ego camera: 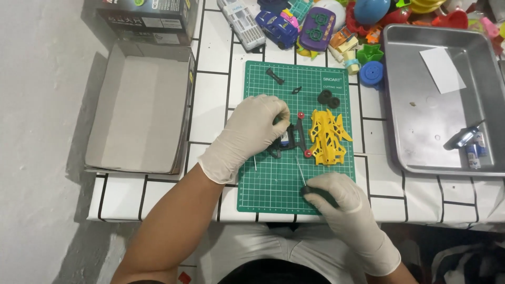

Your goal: The person assembles a small drone on a green cutting mat, attaching red wheels to the black frame and inserting a battery. They use a screwdriver to tighten screws on the drone's body and handle a yellow plastic component.

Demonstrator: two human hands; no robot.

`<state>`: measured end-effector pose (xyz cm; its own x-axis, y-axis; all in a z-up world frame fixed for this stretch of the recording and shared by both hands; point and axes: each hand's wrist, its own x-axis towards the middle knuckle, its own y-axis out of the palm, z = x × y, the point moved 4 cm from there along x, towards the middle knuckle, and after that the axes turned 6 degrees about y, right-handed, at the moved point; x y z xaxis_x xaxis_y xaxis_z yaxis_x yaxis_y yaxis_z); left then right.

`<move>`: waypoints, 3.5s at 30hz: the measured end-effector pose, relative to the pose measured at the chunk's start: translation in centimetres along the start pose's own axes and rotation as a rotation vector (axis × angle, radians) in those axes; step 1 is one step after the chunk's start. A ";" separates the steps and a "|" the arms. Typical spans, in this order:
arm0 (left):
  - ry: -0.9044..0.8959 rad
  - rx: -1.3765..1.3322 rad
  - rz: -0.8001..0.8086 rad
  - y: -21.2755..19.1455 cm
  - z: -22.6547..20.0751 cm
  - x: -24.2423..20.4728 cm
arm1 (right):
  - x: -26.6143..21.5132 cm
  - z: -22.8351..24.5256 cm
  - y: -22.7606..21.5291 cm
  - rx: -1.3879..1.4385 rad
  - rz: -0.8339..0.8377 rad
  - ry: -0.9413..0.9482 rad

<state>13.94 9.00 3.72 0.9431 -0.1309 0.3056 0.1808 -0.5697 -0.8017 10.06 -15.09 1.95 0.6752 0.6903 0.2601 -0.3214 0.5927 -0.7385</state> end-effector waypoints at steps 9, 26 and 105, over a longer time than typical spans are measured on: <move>-0.060 -0.084 -0.015 0.1 0.0 0.1 | 1.8 1.2 -1.6 -0.189 -0.096 -0.202; -0.141 -0.117 0.029 0.3 0.1 0.2 | 3.5 0.9 -0.9 -0.176 -0.169 -0.400; -0.231 -0.195 0.018 -0.8 -1.5 0.6 | 6.9 -1.2 1.3 -0.535 -0.009 -0.518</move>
<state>13.91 8.14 5.32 0.9882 0.0330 0.1497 0.1277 -0.7170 -0.6852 15.09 -9.98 2.05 0.2340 0.8719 0.4302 0.1393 0.4078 -0.9024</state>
